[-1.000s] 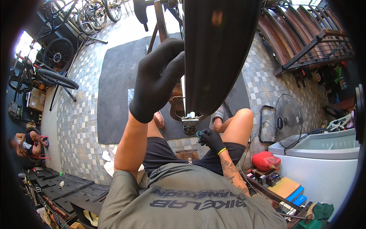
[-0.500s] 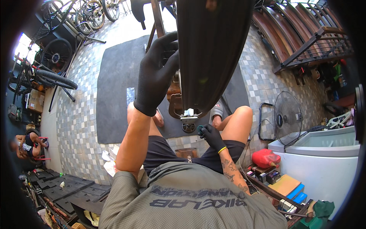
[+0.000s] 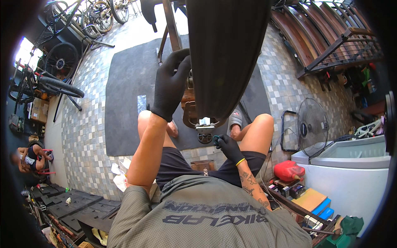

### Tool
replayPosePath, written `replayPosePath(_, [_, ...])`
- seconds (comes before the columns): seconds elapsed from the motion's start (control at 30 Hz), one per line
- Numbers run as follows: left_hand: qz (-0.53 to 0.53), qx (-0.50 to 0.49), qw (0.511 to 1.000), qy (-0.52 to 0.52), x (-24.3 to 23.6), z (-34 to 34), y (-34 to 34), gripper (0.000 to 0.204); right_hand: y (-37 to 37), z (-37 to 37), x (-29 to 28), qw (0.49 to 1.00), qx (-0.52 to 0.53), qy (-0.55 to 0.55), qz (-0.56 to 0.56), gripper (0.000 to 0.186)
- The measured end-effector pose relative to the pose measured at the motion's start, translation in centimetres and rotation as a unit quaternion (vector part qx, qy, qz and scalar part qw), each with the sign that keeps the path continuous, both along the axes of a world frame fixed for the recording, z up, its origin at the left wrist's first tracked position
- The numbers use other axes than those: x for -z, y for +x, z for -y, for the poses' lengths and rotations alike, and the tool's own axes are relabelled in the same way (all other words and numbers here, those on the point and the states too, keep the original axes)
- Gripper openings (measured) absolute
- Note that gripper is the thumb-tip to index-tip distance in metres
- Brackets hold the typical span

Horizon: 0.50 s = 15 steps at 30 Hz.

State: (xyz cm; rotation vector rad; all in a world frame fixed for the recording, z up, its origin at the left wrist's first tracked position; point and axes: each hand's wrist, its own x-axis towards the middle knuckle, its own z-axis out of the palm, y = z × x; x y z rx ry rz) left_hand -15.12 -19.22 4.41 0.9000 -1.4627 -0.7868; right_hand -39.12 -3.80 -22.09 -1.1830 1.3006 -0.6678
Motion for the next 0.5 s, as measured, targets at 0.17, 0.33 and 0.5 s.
replayPosePath(0.17, [-0.055, 0.076, 0.987, 0.129, 1.9, 1.6, -0.1, 0.038, -0.3, -0.1, 0.0, 1.0, 0.018, -0.02, -0.001, 0.026])
replayPosePath(0.33, [-0.021, 0.094, 0.979, 0.178, 3.1, 3.0, -0.3, 0.042, -0.5, -0.3, 0.7, 0.999, 0.027, -0.041, 0.001, 0.027])
replayPosePath(0.5, [-0.039, 0.114, 0.966, 0.228, 2.5, 2.9, -0.3, 0.056, -1.0, 0.5, 1.5, 0.996, 0.065, -0.051, -0.021, 0.025])
